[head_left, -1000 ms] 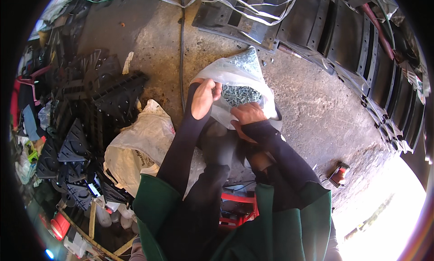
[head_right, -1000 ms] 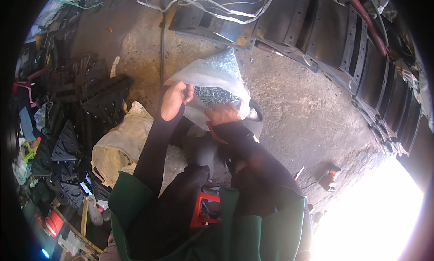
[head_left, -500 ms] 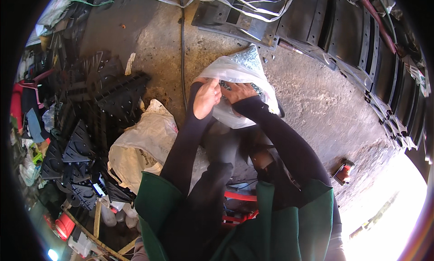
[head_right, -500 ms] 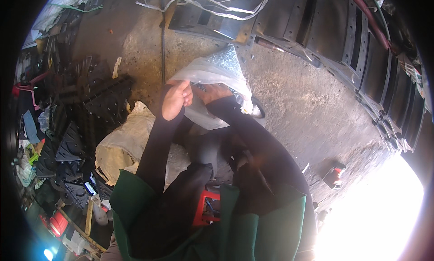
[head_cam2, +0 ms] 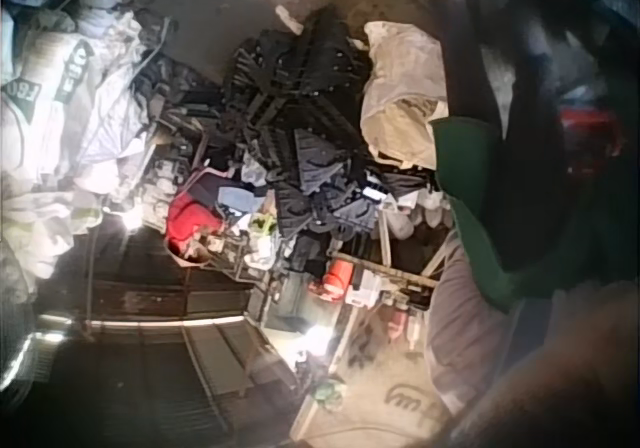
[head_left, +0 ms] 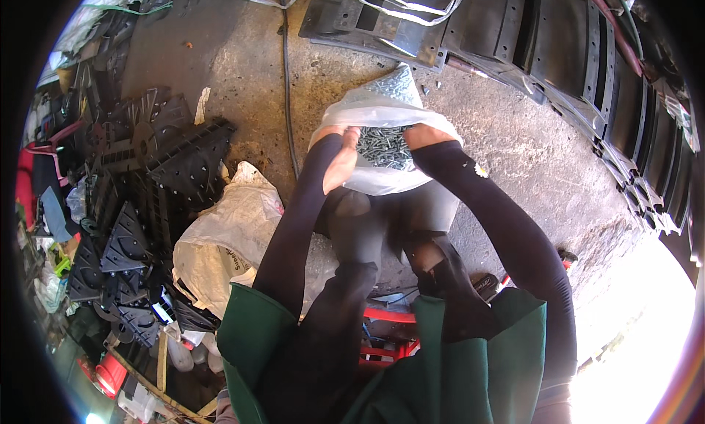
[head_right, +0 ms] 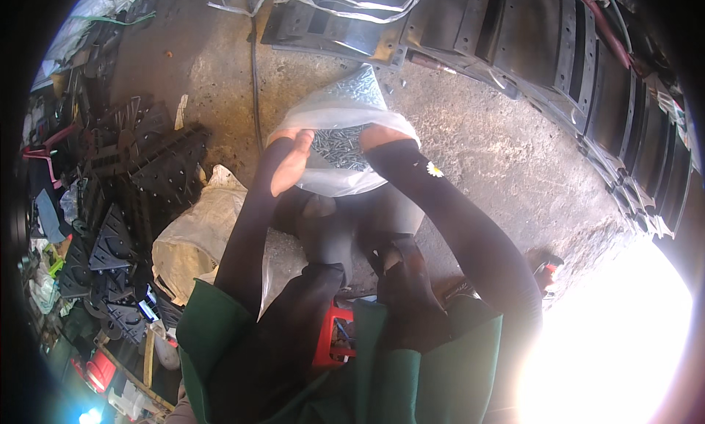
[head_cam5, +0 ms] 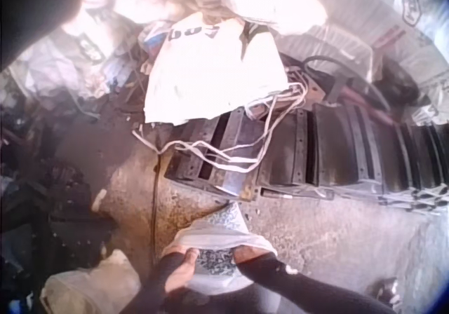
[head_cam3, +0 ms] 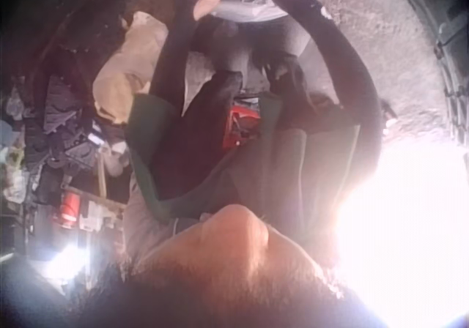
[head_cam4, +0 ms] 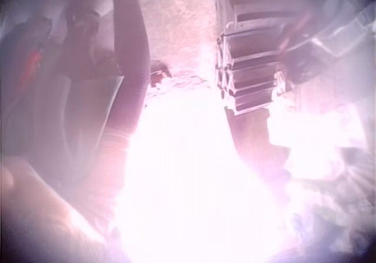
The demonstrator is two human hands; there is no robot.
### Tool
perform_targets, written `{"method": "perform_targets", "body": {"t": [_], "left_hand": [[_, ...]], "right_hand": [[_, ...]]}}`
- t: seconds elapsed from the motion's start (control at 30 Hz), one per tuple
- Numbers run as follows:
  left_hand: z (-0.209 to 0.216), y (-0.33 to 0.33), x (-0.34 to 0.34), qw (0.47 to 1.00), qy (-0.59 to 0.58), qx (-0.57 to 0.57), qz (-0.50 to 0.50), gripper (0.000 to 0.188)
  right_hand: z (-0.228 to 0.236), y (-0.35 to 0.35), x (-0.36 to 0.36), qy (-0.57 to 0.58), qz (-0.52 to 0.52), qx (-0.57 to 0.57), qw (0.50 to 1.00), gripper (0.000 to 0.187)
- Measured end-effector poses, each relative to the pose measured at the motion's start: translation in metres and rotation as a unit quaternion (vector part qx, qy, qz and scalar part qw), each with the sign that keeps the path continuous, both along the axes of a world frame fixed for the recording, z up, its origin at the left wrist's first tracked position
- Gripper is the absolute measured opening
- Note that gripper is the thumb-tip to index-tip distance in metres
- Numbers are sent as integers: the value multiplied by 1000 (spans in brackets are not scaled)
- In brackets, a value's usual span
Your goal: The person sits on a low stool and sorts small metal fasteners by hand, picking them from a large white sack and transferring them into smaller plastic bags. The person repeatedly scoops, inspects, and repacks the fasteners into separate containers.
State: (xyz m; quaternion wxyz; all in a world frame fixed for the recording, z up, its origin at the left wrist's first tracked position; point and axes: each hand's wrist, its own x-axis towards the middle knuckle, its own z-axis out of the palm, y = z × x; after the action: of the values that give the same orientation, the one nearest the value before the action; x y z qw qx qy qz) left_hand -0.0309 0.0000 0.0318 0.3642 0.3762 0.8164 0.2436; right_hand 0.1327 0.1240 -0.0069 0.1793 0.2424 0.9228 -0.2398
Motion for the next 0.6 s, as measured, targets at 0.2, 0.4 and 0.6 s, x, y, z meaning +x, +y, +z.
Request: {"method": "perform_targets", "body": {"t": [0.2,0.4,0.6], "left_hand": [[2,-7,12,982,35,-125,-137,28],[8,-29,35,932,140,-94,-321,11],[7,-11,20,976,76,-157,-128,22]], "right_hand": [[4,5,-12,-5,-149,-119,982,23],[6,30,-23,77,-266,-263,924,35],[7,15,-16,46,-119,-153,980,29]]}}
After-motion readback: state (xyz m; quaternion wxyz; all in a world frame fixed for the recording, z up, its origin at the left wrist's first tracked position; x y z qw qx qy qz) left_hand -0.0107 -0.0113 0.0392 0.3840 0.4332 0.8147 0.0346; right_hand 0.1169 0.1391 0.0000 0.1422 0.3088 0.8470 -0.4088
